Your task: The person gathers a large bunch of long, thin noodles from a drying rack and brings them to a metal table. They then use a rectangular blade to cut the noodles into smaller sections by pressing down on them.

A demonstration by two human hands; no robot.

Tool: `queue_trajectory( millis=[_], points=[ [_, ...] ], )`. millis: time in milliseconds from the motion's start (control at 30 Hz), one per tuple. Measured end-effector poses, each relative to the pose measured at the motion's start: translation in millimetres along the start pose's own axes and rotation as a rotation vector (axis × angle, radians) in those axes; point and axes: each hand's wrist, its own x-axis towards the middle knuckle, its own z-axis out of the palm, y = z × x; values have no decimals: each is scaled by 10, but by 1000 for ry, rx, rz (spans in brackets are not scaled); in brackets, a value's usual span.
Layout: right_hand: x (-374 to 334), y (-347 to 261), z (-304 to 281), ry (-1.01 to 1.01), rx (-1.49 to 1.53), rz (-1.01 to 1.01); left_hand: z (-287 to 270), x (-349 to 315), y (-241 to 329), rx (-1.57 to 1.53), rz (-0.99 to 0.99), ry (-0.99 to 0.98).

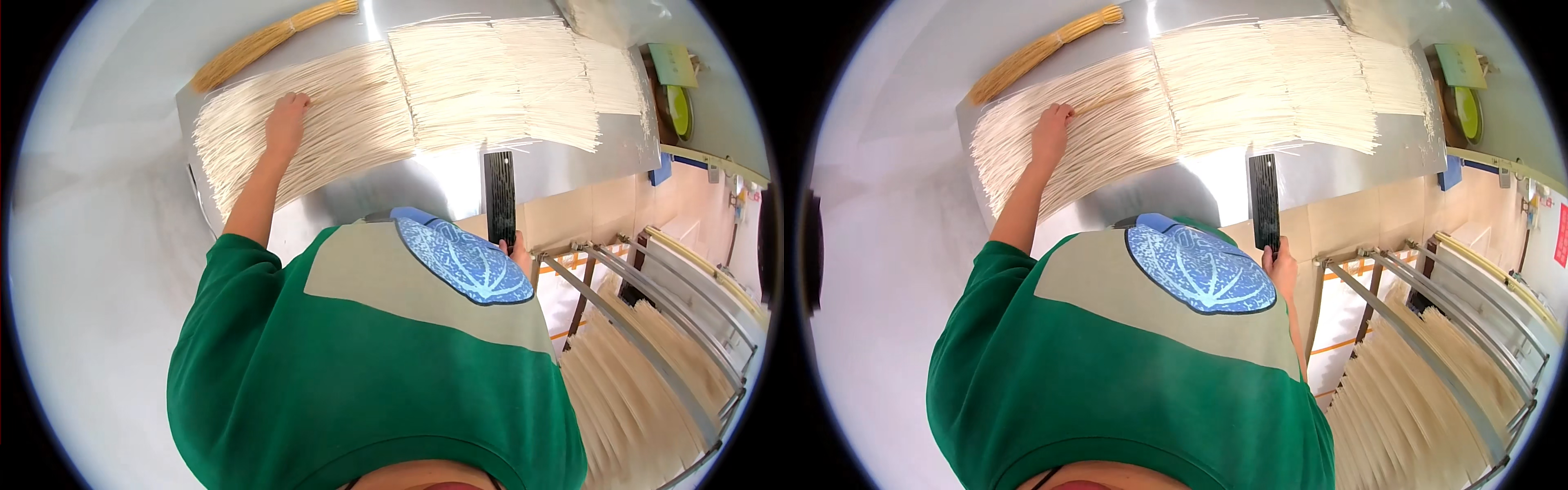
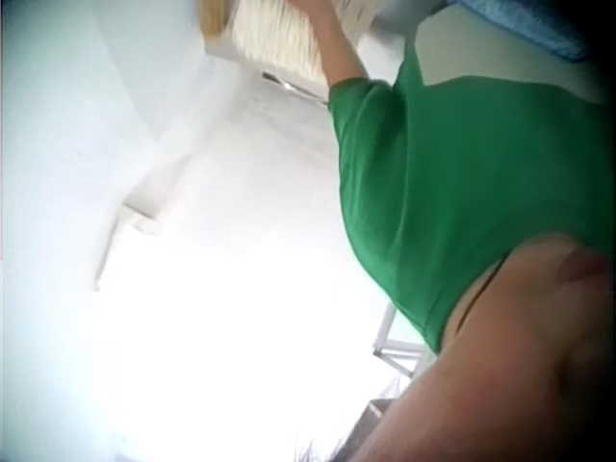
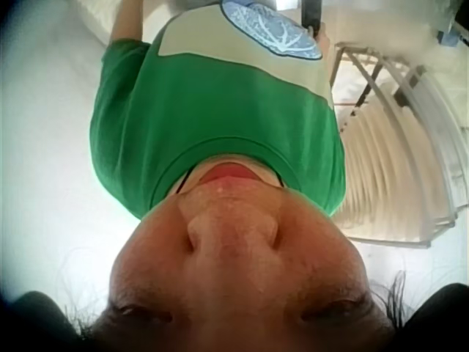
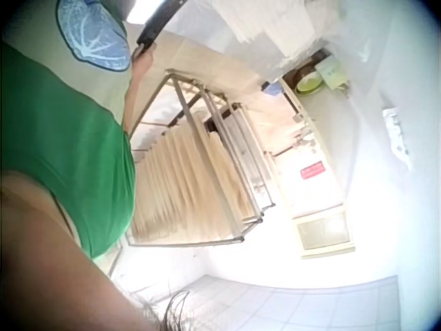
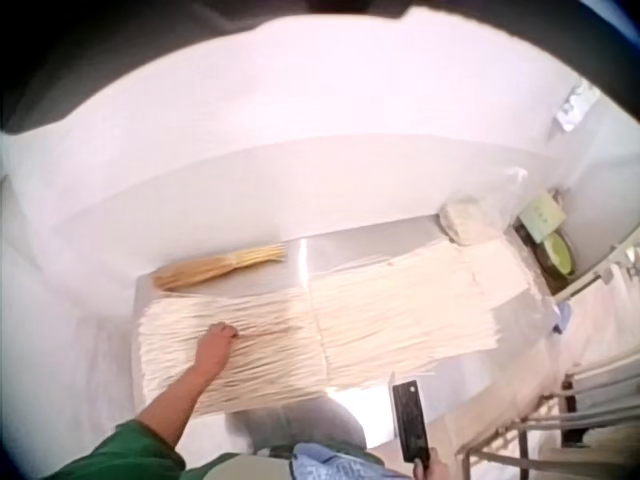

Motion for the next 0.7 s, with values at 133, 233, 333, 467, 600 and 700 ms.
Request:
queue_trajectory(
  millis=[133, 233, 333, 467, 600, 700],
  points=[
    [-19, -94, -6, -15, -29, 20, 83, 39, 44, -26, 34, 49],
    [-65, -78, 29, 7, 11, 2, 125, 43, 42, 14, 33, 7],
    [-82, -79, 23, -17, -7, 27, 142, 40, 34, 10, 23, 0],
    [-106, -58, 24, 7, -8, -10, 166, 45, 19, 14, 31, -30],
    [-86, -80, 6, -8, -1, 3, 166, 31, 52, -8, 18, 13],
    [-27, -118, -23, -26, 11, -9, 168, -142, 27, -35, 13, 152]
  ],
)
